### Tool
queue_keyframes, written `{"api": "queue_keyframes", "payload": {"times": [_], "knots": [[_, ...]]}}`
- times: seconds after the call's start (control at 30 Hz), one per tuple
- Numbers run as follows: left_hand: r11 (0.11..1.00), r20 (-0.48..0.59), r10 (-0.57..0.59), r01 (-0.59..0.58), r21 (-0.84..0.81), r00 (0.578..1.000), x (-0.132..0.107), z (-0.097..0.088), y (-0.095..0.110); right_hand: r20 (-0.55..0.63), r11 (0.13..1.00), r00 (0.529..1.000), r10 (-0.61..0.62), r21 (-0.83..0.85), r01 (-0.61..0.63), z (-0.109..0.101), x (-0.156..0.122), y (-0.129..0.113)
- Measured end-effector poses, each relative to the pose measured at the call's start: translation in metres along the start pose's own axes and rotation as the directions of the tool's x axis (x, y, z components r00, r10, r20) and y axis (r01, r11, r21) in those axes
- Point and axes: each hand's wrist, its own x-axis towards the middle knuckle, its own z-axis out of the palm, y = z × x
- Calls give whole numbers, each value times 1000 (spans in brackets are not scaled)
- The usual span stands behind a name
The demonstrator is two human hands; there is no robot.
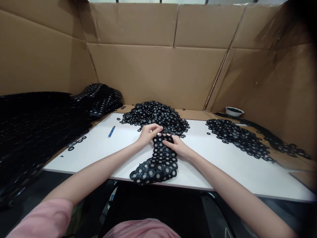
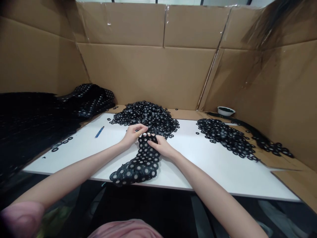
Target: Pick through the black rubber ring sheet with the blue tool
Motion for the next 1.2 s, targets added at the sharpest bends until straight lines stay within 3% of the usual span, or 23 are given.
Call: {"api": "queue_keyframes", "payload": {"times": [0.1,0.2,0.3,0.4,0.6,0.7,0.77,0.97,1.07,1.2], "knots": [[988,-147,-98,78,-134,984,13,-10,-17,-5,1000,1000,8,22,-8,1,1,0],[983,-322,-147,101,-155,935,24,-35,-36,23,999,1000,14,40,-15,2,-3,-1],[975,-367,-197,142,-172,909,27,-58,-51,13,995,999,44,89,-45,1,-6,-1],[968,-325,-221,167,-185,919,27,-57,-58,-2,989,999,41,144,-41,-1,-5,0],[974,-193,-189,159,-161,963,23,-29,-55,-81,985,996,26,174,-11,-7,-2,-2],[994,-180,-93,80,-81,979,16,-27,-40,-138,981,990,33,196,-6,-11,0,-2],[998,-164,56,-48,51,985,11,-27,-26,-161,978,986,43,211,-8,-12,1,1],[892,40,364,-361,271,930,-7,-16,9,-172,966,983,62,257,-16,-12,2,7],[838,172,405,-440,321,898,-10,-11,9,-162,964,985,61,266,-16,-12,1,3],[833,200,396,-442,332,896,-10,-10,2,-116,966,992,48,258,-16,-13,0,-2]]}}
